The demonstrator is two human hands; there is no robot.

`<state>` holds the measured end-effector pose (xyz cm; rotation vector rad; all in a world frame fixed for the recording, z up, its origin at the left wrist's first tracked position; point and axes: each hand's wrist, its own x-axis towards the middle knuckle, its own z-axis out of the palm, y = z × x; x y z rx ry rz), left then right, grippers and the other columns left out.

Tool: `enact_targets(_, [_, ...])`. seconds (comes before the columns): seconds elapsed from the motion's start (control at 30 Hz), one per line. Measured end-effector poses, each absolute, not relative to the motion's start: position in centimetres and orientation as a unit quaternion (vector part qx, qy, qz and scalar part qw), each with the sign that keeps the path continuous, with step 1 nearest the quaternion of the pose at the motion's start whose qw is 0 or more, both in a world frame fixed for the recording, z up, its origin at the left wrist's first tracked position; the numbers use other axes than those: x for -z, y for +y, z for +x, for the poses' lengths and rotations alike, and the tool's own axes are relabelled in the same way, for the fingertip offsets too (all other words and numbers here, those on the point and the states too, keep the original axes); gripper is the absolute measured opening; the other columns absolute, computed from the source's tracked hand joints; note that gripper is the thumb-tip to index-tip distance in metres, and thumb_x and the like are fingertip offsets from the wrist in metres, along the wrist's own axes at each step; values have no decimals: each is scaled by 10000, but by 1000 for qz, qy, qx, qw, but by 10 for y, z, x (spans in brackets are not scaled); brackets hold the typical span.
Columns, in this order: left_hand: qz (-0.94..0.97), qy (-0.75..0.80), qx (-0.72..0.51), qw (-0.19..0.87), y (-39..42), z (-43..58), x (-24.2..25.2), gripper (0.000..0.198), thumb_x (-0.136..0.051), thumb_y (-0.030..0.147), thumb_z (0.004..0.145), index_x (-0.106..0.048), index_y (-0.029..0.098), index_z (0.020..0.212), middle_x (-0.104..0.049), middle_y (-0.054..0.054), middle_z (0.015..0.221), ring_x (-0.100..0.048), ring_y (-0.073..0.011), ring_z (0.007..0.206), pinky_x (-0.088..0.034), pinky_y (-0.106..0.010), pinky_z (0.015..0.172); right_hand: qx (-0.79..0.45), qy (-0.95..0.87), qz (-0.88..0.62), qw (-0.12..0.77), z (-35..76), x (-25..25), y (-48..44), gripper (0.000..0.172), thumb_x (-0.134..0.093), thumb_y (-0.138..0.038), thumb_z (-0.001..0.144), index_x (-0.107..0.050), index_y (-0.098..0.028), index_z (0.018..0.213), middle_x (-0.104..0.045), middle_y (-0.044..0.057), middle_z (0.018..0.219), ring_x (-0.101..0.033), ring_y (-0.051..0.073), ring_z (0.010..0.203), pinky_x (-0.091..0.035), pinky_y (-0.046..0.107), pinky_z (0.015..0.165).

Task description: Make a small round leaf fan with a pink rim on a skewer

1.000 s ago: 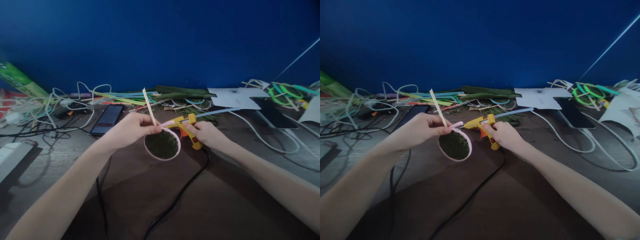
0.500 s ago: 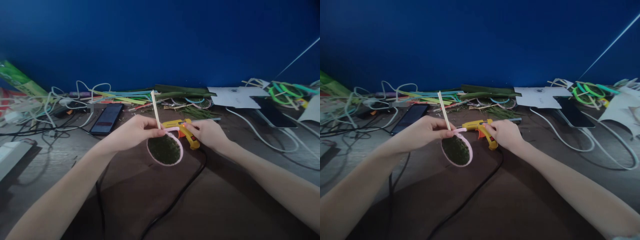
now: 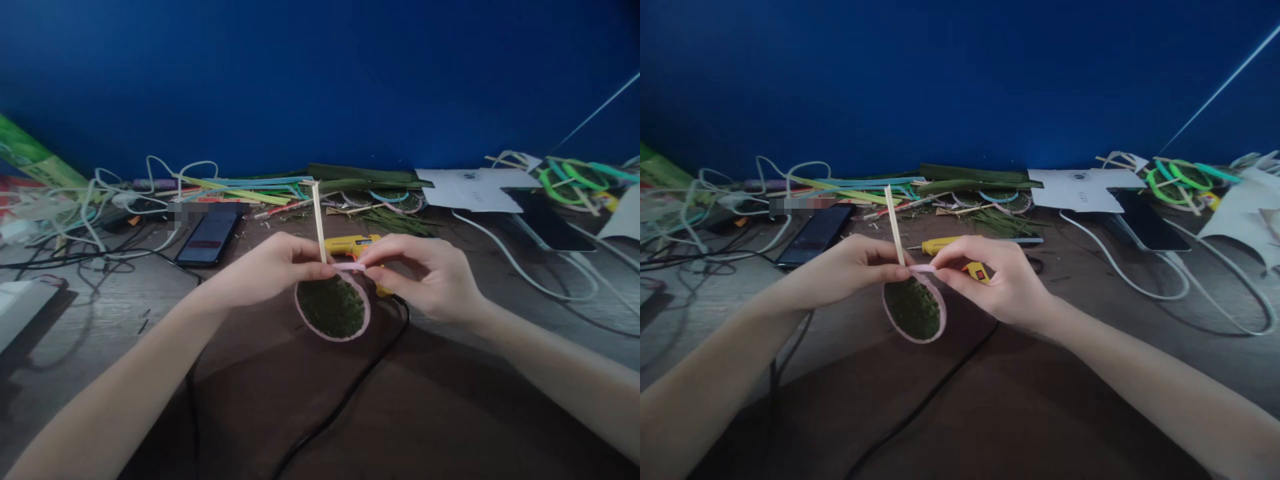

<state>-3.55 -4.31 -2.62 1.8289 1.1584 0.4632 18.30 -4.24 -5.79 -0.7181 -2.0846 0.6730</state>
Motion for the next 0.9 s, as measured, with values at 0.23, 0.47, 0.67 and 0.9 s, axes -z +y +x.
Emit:
enact_targets(0.23, [737, 480, -203, 431, -44, -35, 27, 220, -606, 396, 754, -717, 268, 893, -717, 28, 809, -645, -168, 784, -489, -252, 751, -265, -824, -254, 431, 181, 56, -42, 78, -582, -212, 811, -643, -253, 837, -652, 33, 870, -612, 187, 842, -490, 345, 749])
enact_targets(0.47, [737, 476, -217, 428, -45, -34, 24, 202, -608, 384, 756, -719, 244, 848, -719, 26, 818, -652, -169, 787, -499, -243, 731, -262, -823, -252, 436, 181, 55, -44, 65, -605, -199, 799, -645, -246, 819, -645, 31, 851, -600, 182, 836, -487, 345, 752])
enact_targets(0.67, [728, 483, -224, 431, -47, -33, 23, 222, -608, 392, 754, -719, 224, 849, -720, 8, 830, -657, -183, 793, -510, -248, 705, -278, -814, -256, 441, 180, 58, -44, 49, -616, -224, 791, -651, -250, 814, -651, 25, 837, -604, 185, 819, -485, 355, 749])
enact_targets(0.9, [734, 473, -232, 429, -46, -34, 24, 205, -614, 384, 756, -720, 244, 860, -719, 15, 844, -652, -171, 790, -503, -240, 723, -282, -812, -248, 448, 180, 58, -45, 29, -625, -235, 787, -645, -243, 807, -647, 31, 820, -602, 188, 808, -488, 361, 745])
